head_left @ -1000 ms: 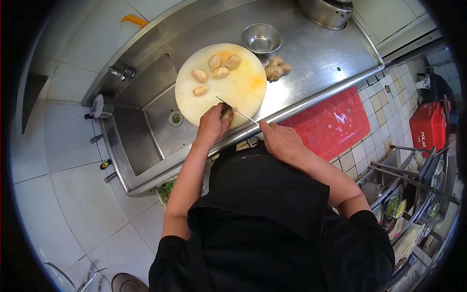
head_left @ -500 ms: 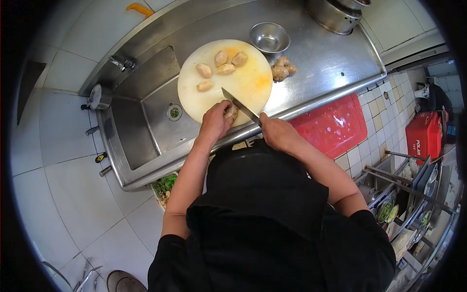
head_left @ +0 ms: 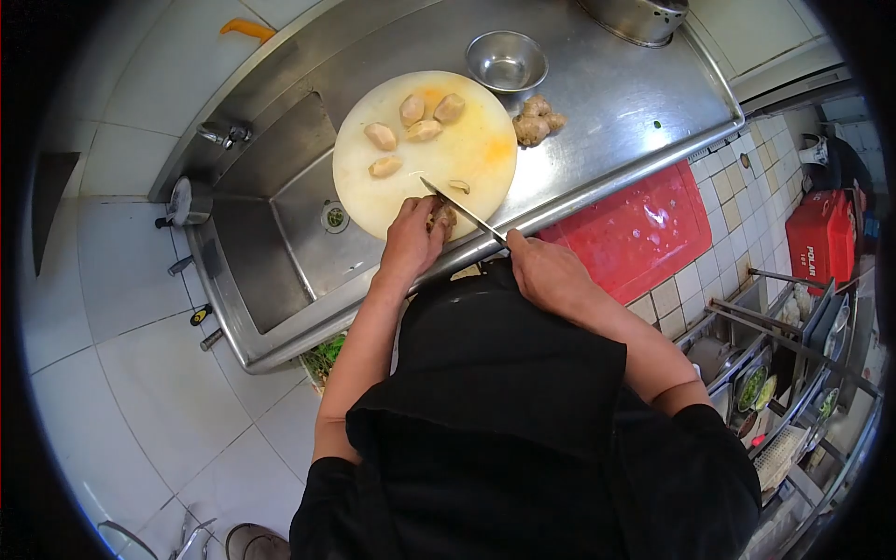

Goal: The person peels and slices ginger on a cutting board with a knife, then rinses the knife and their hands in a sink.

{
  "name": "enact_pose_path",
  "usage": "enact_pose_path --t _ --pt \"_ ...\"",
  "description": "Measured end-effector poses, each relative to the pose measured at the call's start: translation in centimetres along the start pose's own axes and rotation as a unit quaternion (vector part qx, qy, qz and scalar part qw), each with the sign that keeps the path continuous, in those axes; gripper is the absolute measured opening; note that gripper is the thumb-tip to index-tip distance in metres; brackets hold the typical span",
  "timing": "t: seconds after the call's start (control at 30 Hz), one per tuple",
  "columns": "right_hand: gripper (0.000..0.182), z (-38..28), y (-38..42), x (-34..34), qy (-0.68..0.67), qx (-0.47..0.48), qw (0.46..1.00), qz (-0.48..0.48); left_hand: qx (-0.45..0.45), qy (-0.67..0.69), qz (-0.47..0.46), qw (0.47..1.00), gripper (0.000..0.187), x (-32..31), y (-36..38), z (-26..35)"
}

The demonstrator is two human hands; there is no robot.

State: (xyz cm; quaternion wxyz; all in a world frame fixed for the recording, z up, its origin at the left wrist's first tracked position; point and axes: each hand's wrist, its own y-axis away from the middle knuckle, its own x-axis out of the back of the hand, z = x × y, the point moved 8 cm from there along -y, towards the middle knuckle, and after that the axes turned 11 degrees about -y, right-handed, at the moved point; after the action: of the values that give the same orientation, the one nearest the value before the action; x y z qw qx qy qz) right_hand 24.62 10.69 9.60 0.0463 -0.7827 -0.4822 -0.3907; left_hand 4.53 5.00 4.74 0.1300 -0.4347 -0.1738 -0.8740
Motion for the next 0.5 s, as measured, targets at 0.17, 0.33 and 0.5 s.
enact_pose_path --t 0.17,0.33,0.5 --pt "0.013 0.1 -0.4 -0.4 0.000 -0.009 1.000 -0.024 -0.009 -0.021 0.009 1.000 0.037 -0.3 -0.3 0.0" --pt "0.016 0.9 -2.3 -1.7 -0.019 -0.014 0.998 -0.058 -0.012 -0.010 0.015 1.000 0.038 -0.5 -0.2 0.1" --pt "0.016 1.6 -3.4 -1.3 -0.043 -0.025 0.998 -0.043 0.044 0.037 0.036 0.998 0.037 -0.1 0.6 0.0"
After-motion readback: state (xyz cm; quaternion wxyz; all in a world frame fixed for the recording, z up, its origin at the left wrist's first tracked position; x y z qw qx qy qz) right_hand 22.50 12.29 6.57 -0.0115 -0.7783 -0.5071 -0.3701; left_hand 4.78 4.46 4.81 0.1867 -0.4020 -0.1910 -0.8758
